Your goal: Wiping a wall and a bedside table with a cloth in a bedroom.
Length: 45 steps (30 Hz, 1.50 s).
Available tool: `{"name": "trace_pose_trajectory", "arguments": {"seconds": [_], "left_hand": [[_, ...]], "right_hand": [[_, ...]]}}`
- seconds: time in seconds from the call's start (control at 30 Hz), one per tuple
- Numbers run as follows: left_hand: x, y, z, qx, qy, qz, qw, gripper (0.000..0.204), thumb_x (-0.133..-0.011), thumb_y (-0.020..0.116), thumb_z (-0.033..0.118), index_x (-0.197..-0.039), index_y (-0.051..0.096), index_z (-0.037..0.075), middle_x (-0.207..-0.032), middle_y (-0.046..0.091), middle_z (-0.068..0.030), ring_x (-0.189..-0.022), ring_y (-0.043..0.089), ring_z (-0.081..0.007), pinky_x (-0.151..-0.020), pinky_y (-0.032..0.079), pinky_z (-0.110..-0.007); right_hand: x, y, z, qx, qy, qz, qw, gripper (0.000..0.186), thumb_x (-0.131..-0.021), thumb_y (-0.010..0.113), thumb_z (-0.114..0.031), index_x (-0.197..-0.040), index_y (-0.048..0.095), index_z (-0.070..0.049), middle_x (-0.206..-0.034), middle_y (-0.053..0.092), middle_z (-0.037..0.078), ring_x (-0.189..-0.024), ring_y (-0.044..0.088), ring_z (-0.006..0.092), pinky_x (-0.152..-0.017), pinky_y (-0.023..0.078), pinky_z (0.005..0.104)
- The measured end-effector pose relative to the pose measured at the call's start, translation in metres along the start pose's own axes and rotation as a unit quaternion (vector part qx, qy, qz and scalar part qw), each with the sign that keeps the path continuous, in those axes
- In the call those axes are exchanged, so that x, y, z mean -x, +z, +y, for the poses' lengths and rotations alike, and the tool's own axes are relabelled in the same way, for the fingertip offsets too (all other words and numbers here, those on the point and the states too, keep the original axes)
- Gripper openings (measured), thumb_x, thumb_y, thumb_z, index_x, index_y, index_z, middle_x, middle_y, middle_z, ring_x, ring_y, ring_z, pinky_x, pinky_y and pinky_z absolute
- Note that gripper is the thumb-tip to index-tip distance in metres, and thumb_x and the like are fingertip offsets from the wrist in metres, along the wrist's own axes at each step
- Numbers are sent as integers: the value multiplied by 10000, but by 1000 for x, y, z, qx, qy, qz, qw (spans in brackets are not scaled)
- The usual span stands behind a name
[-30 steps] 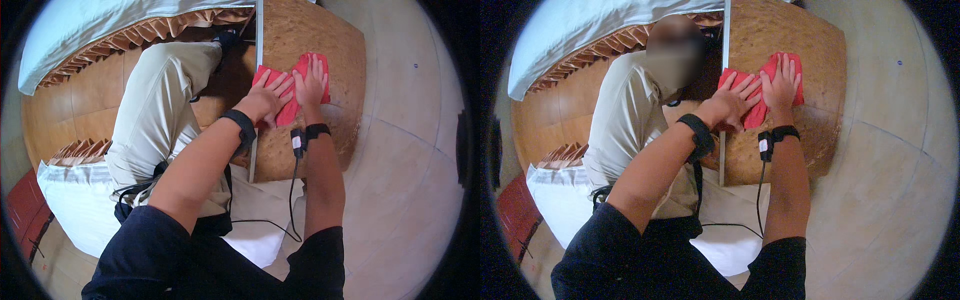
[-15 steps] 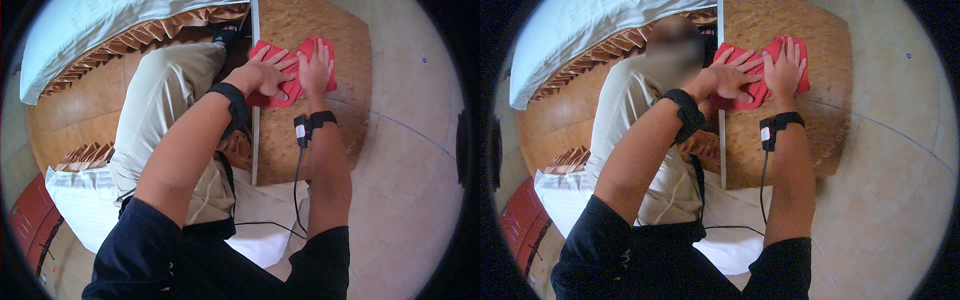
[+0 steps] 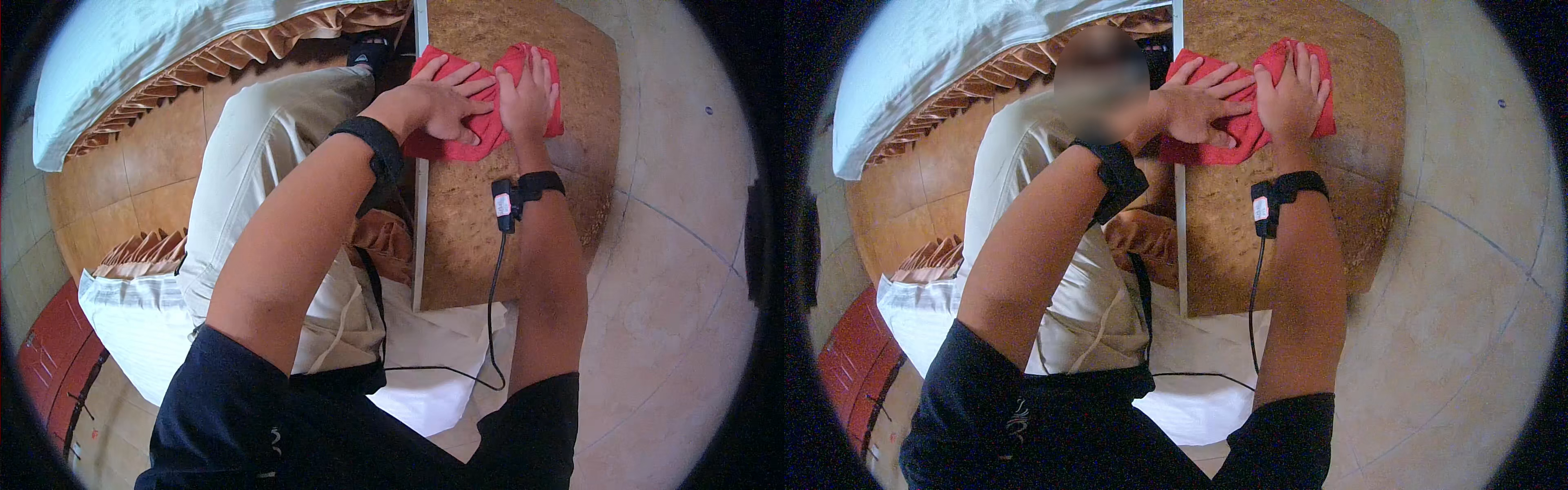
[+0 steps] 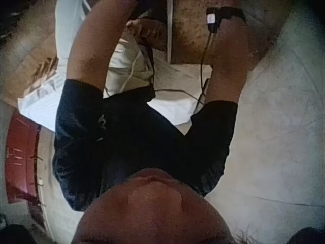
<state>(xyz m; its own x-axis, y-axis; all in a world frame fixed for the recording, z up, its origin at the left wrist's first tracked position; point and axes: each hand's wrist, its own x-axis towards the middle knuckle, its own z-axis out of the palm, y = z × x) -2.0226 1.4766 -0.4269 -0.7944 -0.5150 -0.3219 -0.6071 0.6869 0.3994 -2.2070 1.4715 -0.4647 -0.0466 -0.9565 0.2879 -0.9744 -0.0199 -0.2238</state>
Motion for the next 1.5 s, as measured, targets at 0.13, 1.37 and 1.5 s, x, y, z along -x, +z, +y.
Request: {"name": "trace_pose_trajectory", "arguments": {"seconds": [0.13,1.37,1.5], "left_hand": [[-3,-2,-3,8,2,14,1000,712,-827,490,597,-1433,324,262,-1555,96,-28,-1434,25,-262,-1091,22,-608],[-14,18,-15,-59,-31,317,946,597,-768,494,511,-1286,531,215,-1413,425,-43,-1349,321,-226,-1092,199,-518],[-16,17,-16,-51,-29,323,945,601,-757,506,508,-1279,536,211,-1410,427,-48,-1337,338,-229,-1081,216,-514]], "right_hand": [[-5,4,3,4,3,3,1000,661,-859,488,-488,-1359,427,-59,-1452,358,78,-1353,290,289,-1094,171,531],[-52,18,10,1,-20,14,1000,658,-834,513,-480,-1361,428,-95,-1434,379,101,-1328,326,311,-1077,196,548],[-56,21,15,15,-27,13,999,662,-837,510,-487,-1364,426,-96,-1432,383,101,-1331,324,307,-1081,192,545]]}}
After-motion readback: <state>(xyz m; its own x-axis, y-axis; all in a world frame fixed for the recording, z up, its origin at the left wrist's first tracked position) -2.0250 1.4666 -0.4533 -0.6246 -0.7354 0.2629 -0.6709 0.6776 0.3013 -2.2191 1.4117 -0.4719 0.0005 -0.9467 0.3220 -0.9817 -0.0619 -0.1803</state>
